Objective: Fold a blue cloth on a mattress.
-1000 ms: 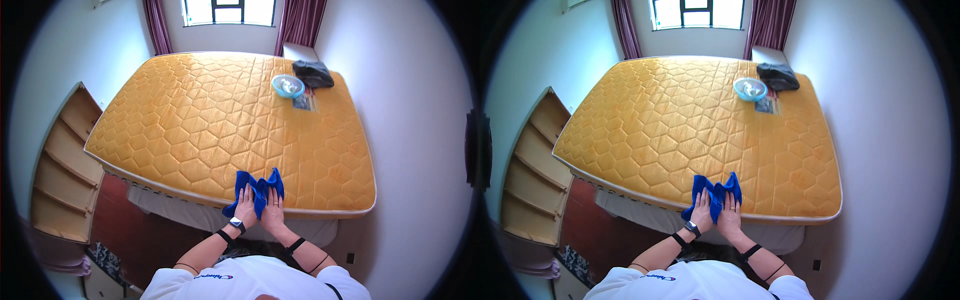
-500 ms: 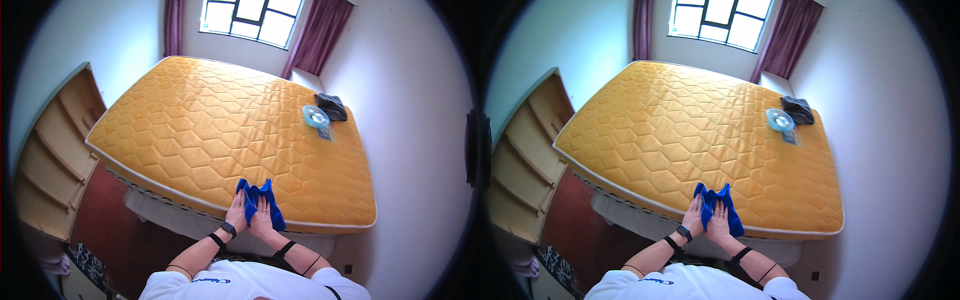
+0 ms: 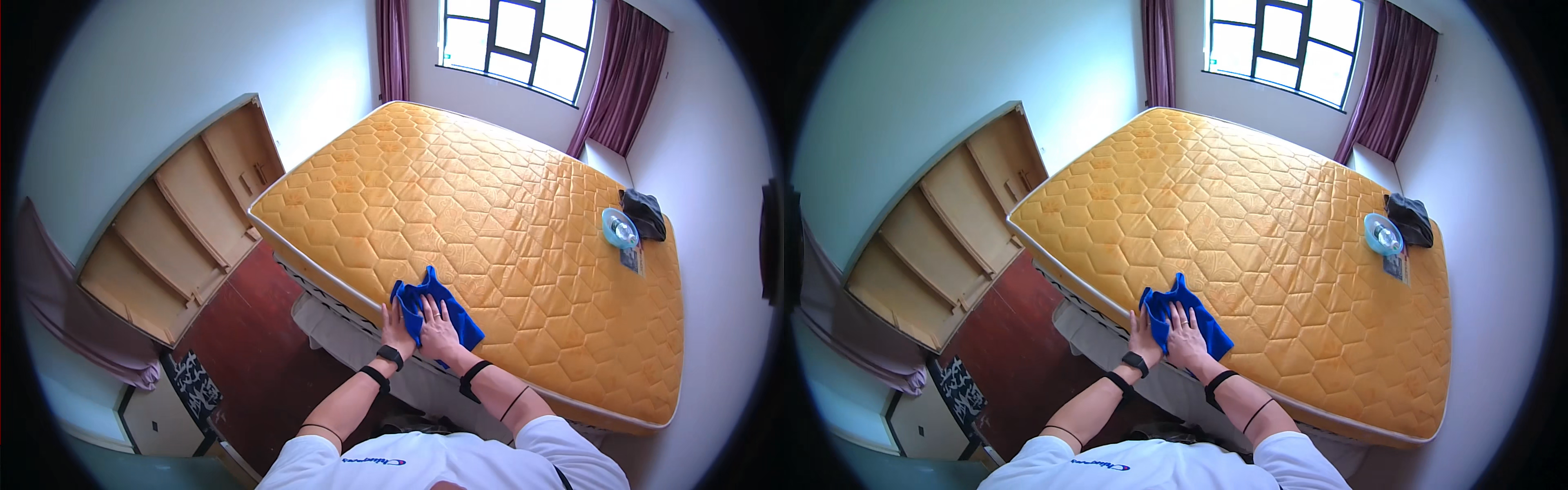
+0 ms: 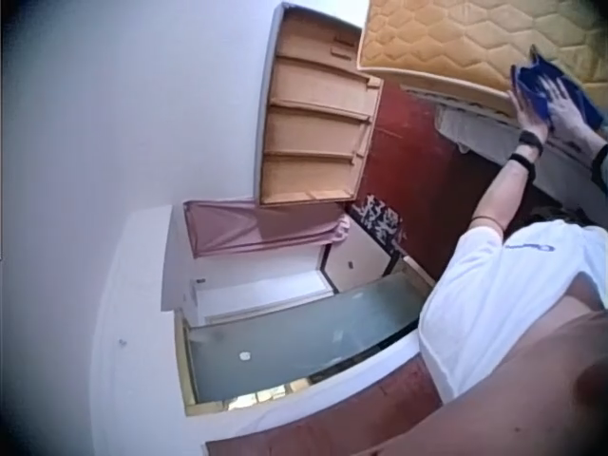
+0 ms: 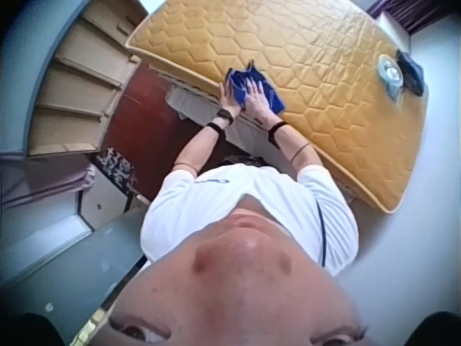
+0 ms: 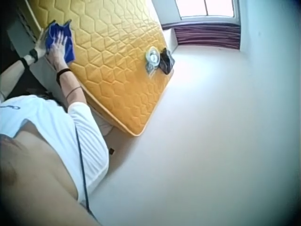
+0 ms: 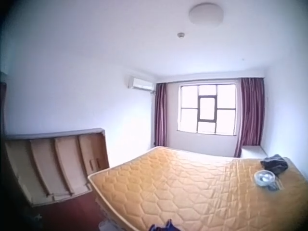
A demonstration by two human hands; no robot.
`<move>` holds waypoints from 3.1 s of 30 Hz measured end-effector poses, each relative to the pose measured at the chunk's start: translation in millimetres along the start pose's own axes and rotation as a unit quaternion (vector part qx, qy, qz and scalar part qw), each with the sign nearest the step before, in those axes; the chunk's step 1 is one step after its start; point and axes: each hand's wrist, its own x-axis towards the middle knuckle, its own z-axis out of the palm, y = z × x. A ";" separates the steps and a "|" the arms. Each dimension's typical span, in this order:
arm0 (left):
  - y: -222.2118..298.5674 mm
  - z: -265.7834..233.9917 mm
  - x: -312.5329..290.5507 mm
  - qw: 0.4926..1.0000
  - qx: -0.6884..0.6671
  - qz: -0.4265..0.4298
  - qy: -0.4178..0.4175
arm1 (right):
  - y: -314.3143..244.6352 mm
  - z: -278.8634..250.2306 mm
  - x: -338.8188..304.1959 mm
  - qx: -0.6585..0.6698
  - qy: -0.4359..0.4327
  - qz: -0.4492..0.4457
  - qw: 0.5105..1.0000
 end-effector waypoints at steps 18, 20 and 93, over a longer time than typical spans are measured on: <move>172.4 -23.5 -55.3 0.998 0.002 -0.025 -0.052 | 72.4 -6.2 -174.0 0.095 0.044 -0.006 0.994; 198.9 -29.2 -63.0 0.999 0.019 -0.011 -0.046 | 82.6 -7.9 -198.3 0.072 0.036 0.004 0.997; 130.6 -35.6 -44.2 0.985 0.043 -0.005 -0.168 | 48.5 -5.8 -135.0 0.058 -0.005 0.000 0.998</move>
